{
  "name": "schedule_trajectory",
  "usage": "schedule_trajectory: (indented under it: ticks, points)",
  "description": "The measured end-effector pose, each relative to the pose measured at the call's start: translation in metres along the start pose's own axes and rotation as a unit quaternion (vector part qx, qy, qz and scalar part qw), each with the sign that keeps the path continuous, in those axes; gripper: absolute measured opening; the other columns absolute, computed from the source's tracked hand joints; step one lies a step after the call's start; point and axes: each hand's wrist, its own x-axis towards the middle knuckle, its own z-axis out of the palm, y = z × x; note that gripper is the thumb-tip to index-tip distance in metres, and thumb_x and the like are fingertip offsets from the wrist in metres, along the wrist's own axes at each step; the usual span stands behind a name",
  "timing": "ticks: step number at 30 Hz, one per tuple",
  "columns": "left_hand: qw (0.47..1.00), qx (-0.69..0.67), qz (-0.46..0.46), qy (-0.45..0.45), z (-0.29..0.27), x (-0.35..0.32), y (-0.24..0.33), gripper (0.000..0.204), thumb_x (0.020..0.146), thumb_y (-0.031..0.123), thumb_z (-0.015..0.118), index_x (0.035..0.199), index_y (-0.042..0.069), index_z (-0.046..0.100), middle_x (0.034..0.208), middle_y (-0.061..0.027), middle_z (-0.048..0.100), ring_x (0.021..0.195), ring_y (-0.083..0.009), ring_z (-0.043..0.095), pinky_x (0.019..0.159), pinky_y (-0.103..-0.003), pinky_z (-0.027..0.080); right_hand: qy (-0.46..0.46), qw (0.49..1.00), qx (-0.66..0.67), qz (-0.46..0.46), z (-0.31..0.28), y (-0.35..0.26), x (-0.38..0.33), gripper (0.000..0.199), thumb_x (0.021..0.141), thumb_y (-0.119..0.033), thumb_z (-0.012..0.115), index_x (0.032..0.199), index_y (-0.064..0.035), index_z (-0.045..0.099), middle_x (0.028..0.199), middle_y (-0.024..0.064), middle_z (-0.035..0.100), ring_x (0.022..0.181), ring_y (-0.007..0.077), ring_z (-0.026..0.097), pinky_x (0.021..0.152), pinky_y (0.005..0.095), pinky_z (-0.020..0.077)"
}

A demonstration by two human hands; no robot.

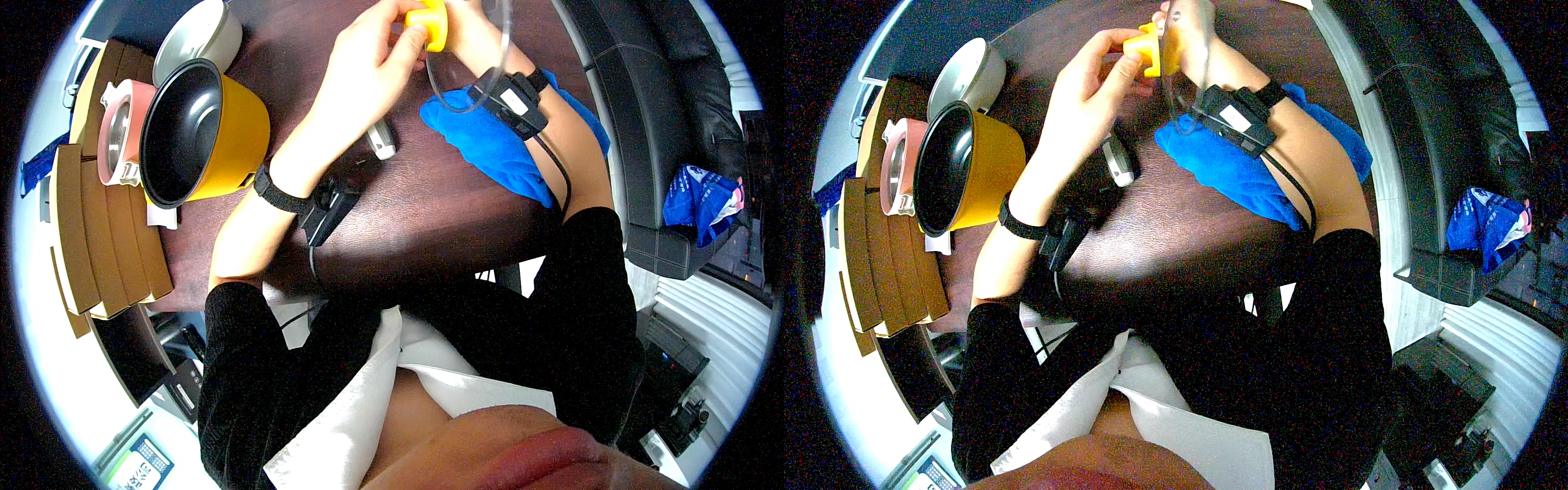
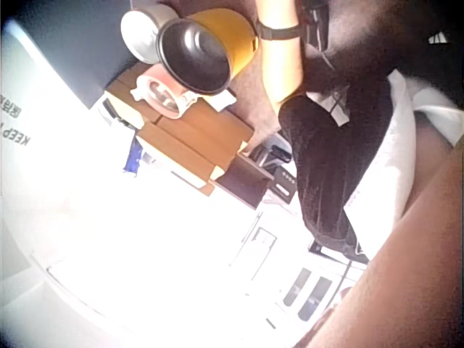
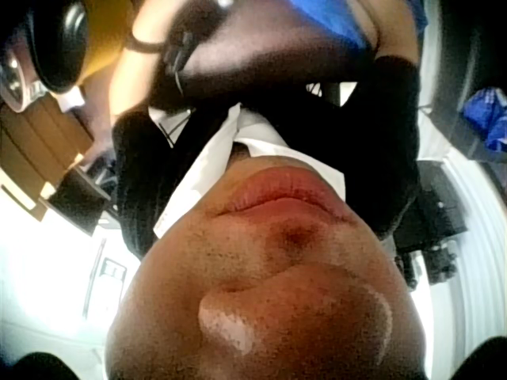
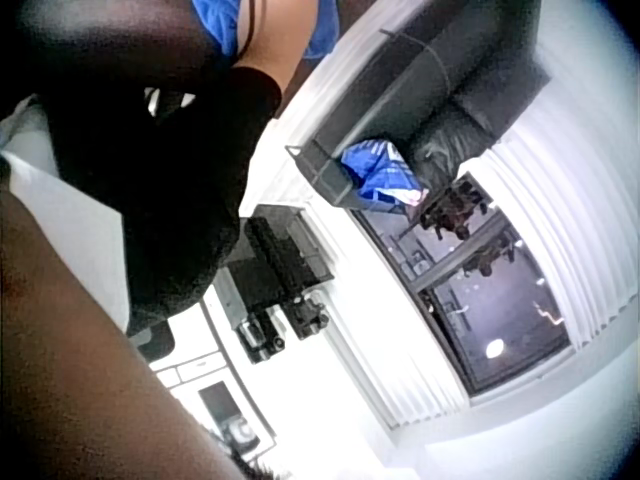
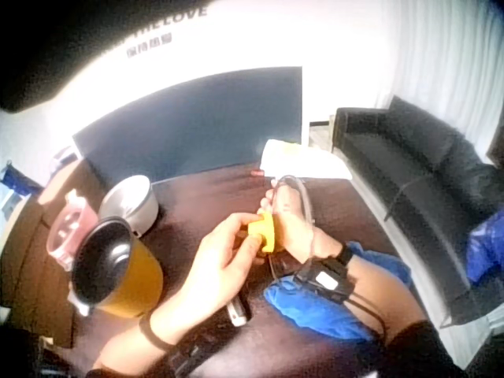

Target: The person assembles a pot lid by attaching a yellow plastic knob to a glass lid using a screwdriver. They wipe the knob with a blue cloth, align the parts, and tighten the screw to secure the knob.

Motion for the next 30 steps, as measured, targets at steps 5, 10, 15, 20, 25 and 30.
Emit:
schedule_trajectory:
  ticks: [5, 10, 15, 20, 25, 30]
  points:
    - [0.998, -0.053, 0.020, -0.001, -0.004, 0.001, -0.006, 0.028, 0.092, 0.019, 0.048, 0.113, 0.000, 0.048, 0.094, -0.0101, 0.061, 0.078, -0.0137, 0.061, 0.069, -0.024, 0.050, 0.058, 0.998, 0.020, -0.023, 0.027, -0.024, -0.027, 0.021, 0.091, -0.021, 0.037, 0.080, -0.0071, 0.048, 0.057, -0.0018, 0.037, 0.044, 0.0116, 0.036, 0.041, 0.0226, 0.0323]
    - [0.998, -0.050, -0.030, -0.017, -0.006, -0.004, 0.004, 0.028, 0.092, 0.021, 0.047, 0.112, 0.001, 0.048, 0.093, -0.0080, 0.060, 0.077, -0.0135, 0.061, 0.068, -0.023, 0.050, 0.027, 0.999, 0.020, -0.029, 0.031, -0.021, -0.037, 0.020, 0.091, -0.018, 0.033, 0.080, -0.0063, 0.045, 0.060, -0.0017, 0.036, 0.045, 0.0104, 0.033, 0.042, 0.0222, 0.0292]
    - [0.999, -0.010, -0.013, -0.034, -0.011, -0.011, 0.010, 0.027, 0.092, 0.021, 0.047, 0.110, 0.001, 0.050, 0.093, -0.0068, 0.060, 0.079, -0.0113, 0.059, 0.070, -0.024, 0.049, 0.004, 0.998, 0.068, -0.012, 0.033, -0.014, -0.024, 0.019, 0.091, -0.017, 0.035, 0.077, -0.0070, 0.044, 0.058, -0.0014, 0.036, 0.042, 0.0102, 0.031, 0.042, 0.0226, 0.0279]
    - [0.997, -0.071, -0.026, -0.015, -0.017, -0.012, -0.008, 0.027, 0.093, 0.022, 0.045, 0.109, 0.001, 0.052, 0.093, -0.0043, 0.058, 0.082, -0.0098, 0.057, 0.069, -0.023, 0.048, -0.042, 0.989, 0.144, 0.002, 0.032, -0.021, -0.023, 0.019, 0.091, -0.015, 0.036, 0.074, -0.0077, 0.043, 0.056, -0.0011, 0.035, 0.040, 0.0101, 0.029, 0.041, 0.0230, 0.0265]
    - [0.979, -0.198, -0.023, 0.041, -0.018, -0.005, -0.015, 0.027, 0.093, 0.021, 0.042, 0.109, 0.001, 0.051, 0.099, -0.0053, 0.058, 0.085, -0.0126, 0.058, 0.075, -0.025, 0.047, -0.099, 0.975, 0.198, 0.018, 0.038, -0.043, -0.026, 0.020, 0.091, -0.014, 0.037, 0.072, -0.0084, 0.042, 0.054, -0.0008, 0.034, 0.037, 0.0099, 0.027, 0.041, 0.0235, 0.0252]
    - [0.892, -0.442, -0.091, -0.019, -0.019, -0.012, -0.025, 0.039, 0.093, 0.029, 0.035, 0.116, 0.000, 0.048, 0.110, -0.0135, 0.056, 0.099, -0.0265, 0.055, 0.087, -0.039, 0.044, -0.212, 0.948, 0.227, 0.063, 0.048, -0.039, -0.029, 0.021, 0.091, -0.018, 0.040, 0.072, -0.0084, 0.042, 0.056, -0.0002, 0.035, 0.041, 0.0112, 0.031, 0.044, 0.0252, 0.0281]
